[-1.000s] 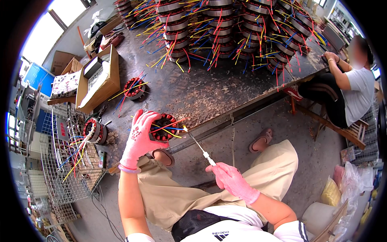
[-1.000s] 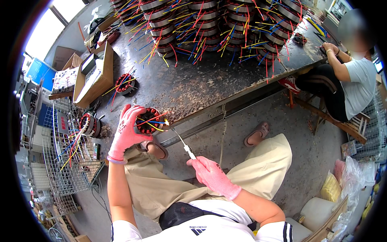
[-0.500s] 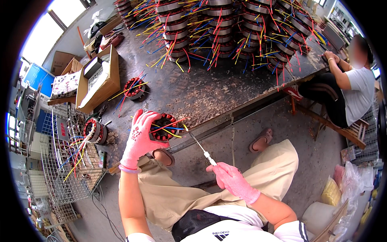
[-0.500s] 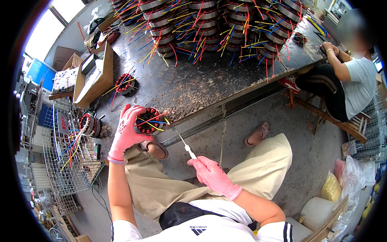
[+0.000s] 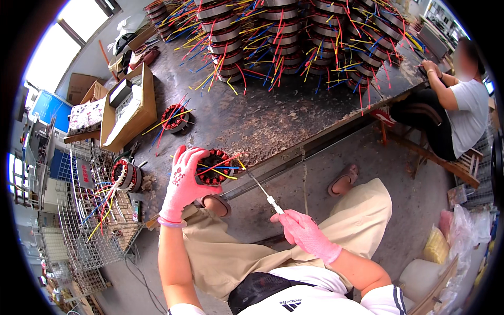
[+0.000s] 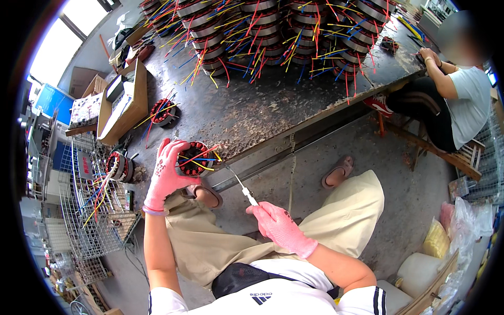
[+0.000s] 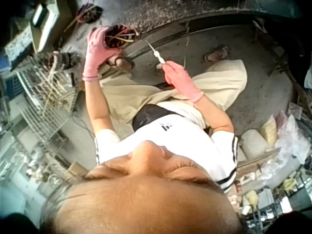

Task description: The person holds a wire component and uses a handheld torch to heat and fuse the insulation or heat-shrink tubing on the colored wires, repeating the process for multiple components.

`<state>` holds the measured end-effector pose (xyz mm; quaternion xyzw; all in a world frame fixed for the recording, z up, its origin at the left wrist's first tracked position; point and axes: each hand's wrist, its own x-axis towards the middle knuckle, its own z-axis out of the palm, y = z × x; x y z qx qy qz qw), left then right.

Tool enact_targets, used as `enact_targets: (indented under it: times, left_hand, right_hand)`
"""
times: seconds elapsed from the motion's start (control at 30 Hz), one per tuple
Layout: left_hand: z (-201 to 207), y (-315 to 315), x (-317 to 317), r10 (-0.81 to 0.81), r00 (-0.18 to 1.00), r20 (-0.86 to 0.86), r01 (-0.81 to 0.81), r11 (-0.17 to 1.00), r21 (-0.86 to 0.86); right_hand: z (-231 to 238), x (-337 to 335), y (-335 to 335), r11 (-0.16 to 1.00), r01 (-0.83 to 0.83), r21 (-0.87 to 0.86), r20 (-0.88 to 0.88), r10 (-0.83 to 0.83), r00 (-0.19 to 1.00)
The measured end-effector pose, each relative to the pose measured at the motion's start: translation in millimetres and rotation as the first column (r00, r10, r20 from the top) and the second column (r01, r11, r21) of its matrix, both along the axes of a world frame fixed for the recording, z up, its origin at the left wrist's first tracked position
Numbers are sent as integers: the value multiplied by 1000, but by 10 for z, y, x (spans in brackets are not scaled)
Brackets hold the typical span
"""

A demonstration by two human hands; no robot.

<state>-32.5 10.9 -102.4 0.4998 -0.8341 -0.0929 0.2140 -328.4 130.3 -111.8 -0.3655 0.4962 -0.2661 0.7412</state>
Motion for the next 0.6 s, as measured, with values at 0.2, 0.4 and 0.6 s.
enact_targets:
  times: [0.2,0.4,0.6]
  left_hand:
    - [4,8,-19,10,1000,7,-10,1000,-2]
    - [-7,49,-9,27,999,46,-27,1000,1]
    - [-10,50,-17,26,999,41,-26,1000,4]
  right_hand:
    - [-9,-1,-17,1000,-15,-14,-2,15,1000]
    - [19,5,-36,999,-21,-39,-24,20,1000]
    - [21,-1,-45,1000,-9,-25,-9,9,1000]
